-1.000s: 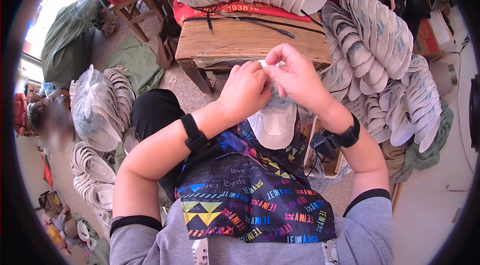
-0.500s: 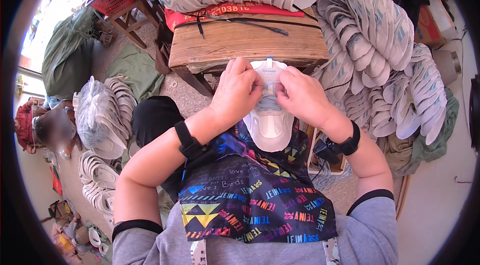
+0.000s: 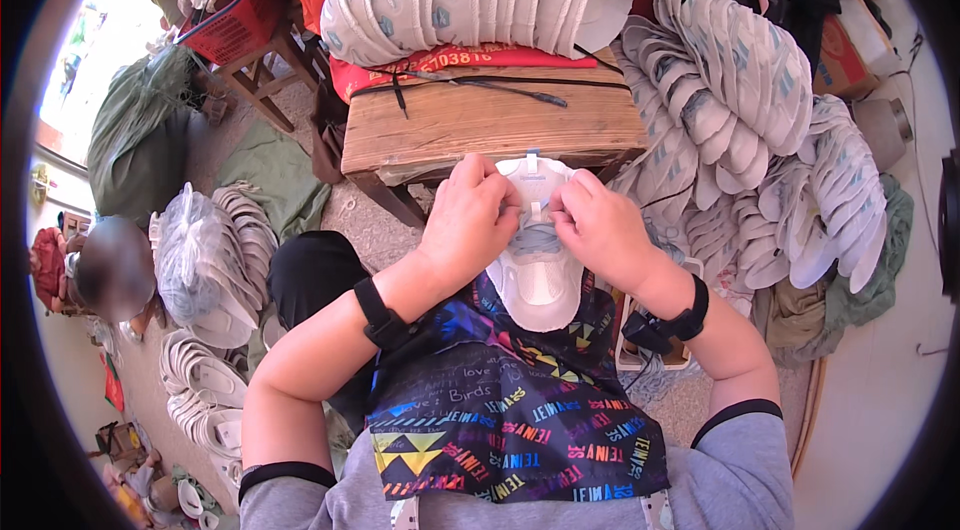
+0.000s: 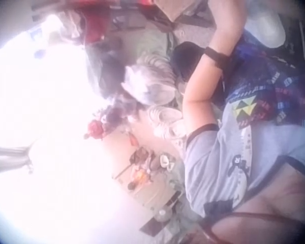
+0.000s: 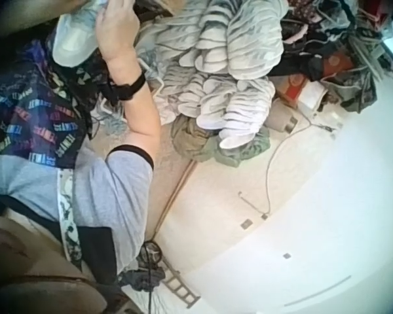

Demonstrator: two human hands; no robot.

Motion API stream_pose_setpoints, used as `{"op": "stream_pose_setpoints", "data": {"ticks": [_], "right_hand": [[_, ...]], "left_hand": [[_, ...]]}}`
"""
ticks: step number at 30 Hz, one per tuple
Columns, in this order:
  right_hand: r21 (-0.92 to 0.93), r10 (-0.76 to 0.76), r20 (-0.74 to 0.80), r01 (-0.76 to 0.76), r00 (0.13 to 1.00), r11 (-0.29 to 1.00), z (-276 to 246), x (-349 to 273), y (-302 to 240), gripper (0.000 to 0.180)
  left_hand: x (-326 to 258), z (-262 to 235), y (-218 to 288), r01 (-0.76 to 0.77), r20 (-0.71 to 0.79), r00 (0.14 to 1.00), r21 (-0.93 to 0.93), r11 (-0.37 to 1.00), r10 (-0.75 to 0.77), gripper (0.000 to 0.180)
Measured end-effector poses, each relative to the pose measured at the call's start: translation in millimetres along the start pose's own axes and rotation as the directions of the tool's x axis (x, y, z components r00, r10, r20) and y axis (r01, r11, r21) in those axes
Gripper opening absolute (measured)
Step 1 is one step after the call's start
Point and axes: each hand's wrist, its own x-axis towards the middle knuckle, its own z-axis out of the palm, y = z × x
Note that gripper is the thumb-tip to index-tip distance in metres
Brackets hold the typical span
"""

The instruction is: Lacing a white athletic shoe in a factory workshop environment.

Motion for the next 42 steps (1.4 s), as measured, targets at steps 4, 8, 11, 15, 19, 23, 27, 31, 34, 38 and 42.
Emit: {"op": "stream_pose_setpoints", "data": {"ticks": [4,8,11,15,19,23,27,31,34,38,42], "right_hand": [[0.044,0.035,-0.025,-0.034,0.999,0.998,9.7,-8.5,7.7,0.013],[0.157,0.122,-0.013,-0.119,0.992,0.980,12.0,-9.6,5.7,0.015],[0.203,0.124,0.011,-0.123,0.992,0.971,11.2,-6.5,9.3,0.016],[0.324,0.171,0.102,-0.195,0.980,0.926,7.4,0.6,15.6,0.016],[0.394,0.120,0.226,-0.203,0.967,0.897,1.0,13.1,24.8,0.013],[0.402,0.087,0.225,-0.174,0.970,0.899,-0.9,5.5,18.7,0.014],[0.309,0.129,0.209,-0.191,0.969,0.932,-13.5,-4.8,26.5,0.017],[0.397,0.186,0.228,-0.266,0.956,0.879,-8.5,-7.0,18.9,0.019],[0.252,0.126,0.099,-0.148,0.987,0.956,3.0,-6.6,13.3,0.016],[0.175,0.116,0.112,-0.135,0.987,0.975,3.9,-1.8,11.3,0.015],[0.120,0.148,0.005,-0.148,0.989,0.982,-3.3,-9.0,15.6,0.012]], "left_hand": [[0.9,2.5,1.8,-0.056,0.004,0.998,0.127,0.990,0.056,0.011],[-1.3,12.3,0.5,-0.109,-0.007,0.994,0.129,0.986,0.111,0.010],[-2.7,17.7,4.5,-0.091,-0.031,0.995,0.148,0.985,0.097,0.010],[-8.1,16.0,0.7,-0.096,-0.039,0.994,0.101,0.990,0.100,0.010],[-1.5,12.9,1.1,-0.077,-0.008,0.997,0.079,0.994,0.078,0.010],[-9.3,3.5,12.3,-0.001,-0.025,1.000,0.071,0.997,0.002,0.007],[-12.1,-8.8,7.5,0.018,0.038,0.999,0.096,0.995,-0.022,0.010],[-9.8,-10.4,8.9,0.068,0.176,0.981,0.095,0.993,-0.084,0.020],[-10.5,-2.1,7.6,-0.069,0.133,0.990,0.238,0.969,0.038,0.021],[-6.4,-1.2,4.8,-0.188,0.104,0.981,0.281,0.941,0.165,0.014],[-4.3,-21.2,-8.5,-0.373,0.116,0.921,0.534,0.759,0.371,0.011]]}}
